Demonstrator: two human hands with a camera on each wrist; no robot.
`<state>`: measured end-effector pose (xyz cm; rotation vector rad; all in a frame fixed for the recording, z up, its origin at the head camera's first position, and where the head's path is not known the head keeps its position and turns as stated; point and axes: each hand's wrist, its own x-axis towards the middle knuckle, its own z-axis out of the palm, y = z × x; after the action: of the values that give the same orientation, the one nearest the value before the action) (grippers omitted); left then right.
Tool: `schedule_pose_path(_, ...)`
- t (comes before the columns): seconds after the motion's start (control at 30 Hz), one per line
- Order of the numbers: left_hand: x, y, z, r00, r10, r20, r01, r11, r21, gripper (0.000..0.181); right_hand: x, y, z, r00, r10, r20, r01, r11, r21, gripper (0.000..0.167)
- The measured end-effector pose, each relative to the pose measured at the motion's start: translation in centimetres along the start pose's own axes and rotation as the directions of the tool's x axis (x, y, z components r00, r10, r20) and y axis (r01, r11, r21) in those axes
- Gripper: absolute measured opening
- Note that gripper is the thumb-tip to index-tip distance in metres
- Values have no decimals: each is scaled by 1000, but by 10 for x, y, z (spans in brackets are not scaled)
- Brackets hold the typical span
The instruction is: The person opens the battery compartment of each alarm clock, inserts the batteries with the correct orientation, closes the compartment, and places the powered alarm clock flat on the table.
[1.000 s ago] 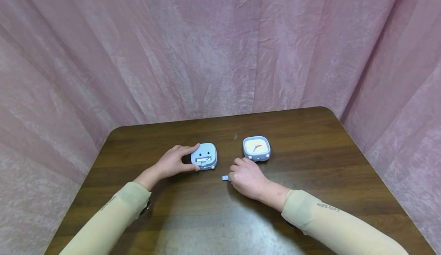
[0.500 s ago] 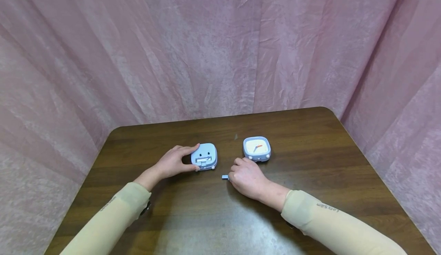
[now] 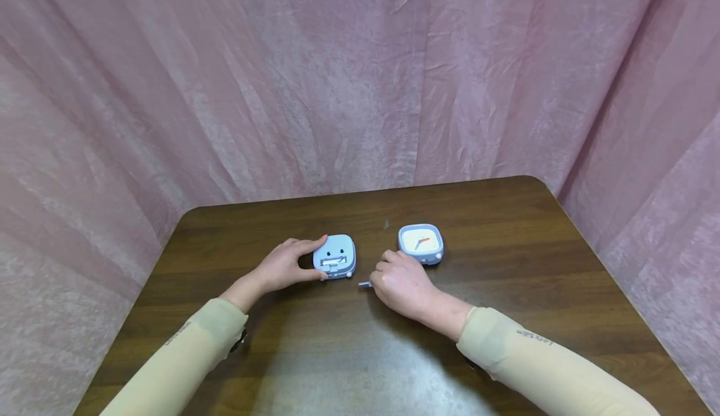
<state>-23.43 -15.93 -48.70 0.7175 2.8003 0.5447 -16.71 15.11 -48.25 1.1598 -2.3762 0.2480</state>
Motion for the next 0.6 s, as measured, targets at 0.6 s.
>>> schedule_pose_path(0.6,1,-1,1,1000,0,-3,0,1000,9,96,25,1,-1,997,22,-69,-20,1000,24,6)
